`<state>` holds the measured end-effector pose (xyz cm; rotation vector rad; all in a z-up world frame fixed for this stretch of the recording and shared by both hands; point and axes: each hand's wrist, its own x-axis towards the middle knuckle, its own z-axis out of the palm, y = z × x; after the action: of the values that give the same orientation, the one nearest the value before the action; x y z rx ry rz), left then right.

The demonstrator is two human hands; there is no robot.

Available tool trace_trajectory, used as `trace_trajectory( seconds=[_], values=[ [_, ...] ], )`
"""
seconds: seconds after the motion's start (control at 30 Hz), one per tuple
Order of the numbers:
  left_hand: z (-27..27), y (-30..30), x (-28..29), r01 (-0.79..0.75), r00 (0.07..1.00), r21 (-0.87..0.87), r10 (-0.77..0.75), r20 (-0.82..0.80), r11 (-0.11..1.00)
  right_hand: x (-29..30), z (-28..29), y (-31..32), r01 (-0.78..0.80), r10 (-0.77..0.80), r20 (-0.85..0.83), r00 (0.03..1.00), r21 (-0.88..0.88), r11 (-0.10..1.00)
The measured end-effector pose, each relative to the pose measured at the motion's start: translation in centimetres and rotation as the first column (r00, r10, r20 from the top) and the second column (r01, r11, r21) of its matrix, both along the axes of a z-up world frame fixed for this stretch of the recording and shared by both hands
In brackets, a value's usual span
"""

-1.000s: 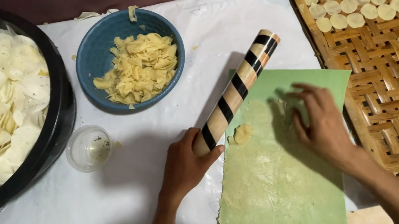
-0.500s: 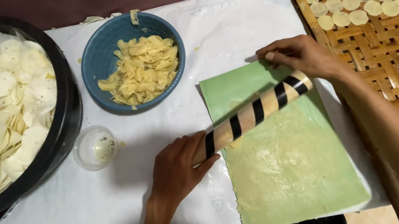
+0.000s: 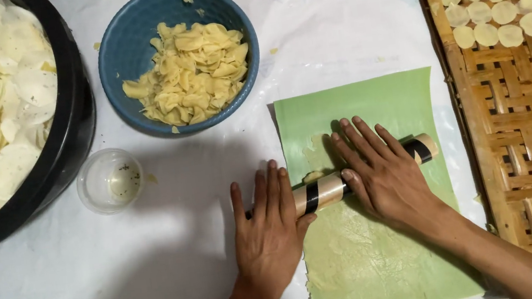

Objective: Flattening pieces of dough using a rolling pin on a mat for snack preparation.

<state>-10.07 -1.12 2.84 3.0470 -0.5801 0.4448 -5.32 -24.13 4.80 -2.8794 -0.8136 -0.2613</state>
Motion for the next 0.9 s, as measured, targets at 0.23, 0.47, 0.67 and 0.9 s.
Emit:
trace_trajectory(
  seconds=[0.23, 0.47, 0.67, 0.9],
  values=[
    [0.7, -1.3, 1.3, -0.115, 0.993, -0.123, 0.111, -0.04, 0.986, 2.2, 0.2, 0.4, 0.019, -0.025, -0.082, 0.996, -0.065, 0.998],
    [1.2, -1.1, 3.2, -0.154, 0.985, -0.152, 0.14, -0.101, 0.976, 3.0, 0.8, 1.4, 0.086, -0.084, -0.137, 0.987, 0.01, 0.996],
    [0.7, -1.3, 1.1, -0.08, 0.996, -0.21, 0.068, -0.061, 0.974, 1.4, 0.0, 0.4, 0.04, -0.046, -0.074, 0.996, -0.082, 0.996],
    [1.3, -0.4, 5.9, -0.144, 0.987, -0.182, 0.128, -0.097, 0.973, 5.5, 2.0, 2.2, 0.085, -0.077, -0.176, 0.981, 0.037, 0.996]
  ],
)
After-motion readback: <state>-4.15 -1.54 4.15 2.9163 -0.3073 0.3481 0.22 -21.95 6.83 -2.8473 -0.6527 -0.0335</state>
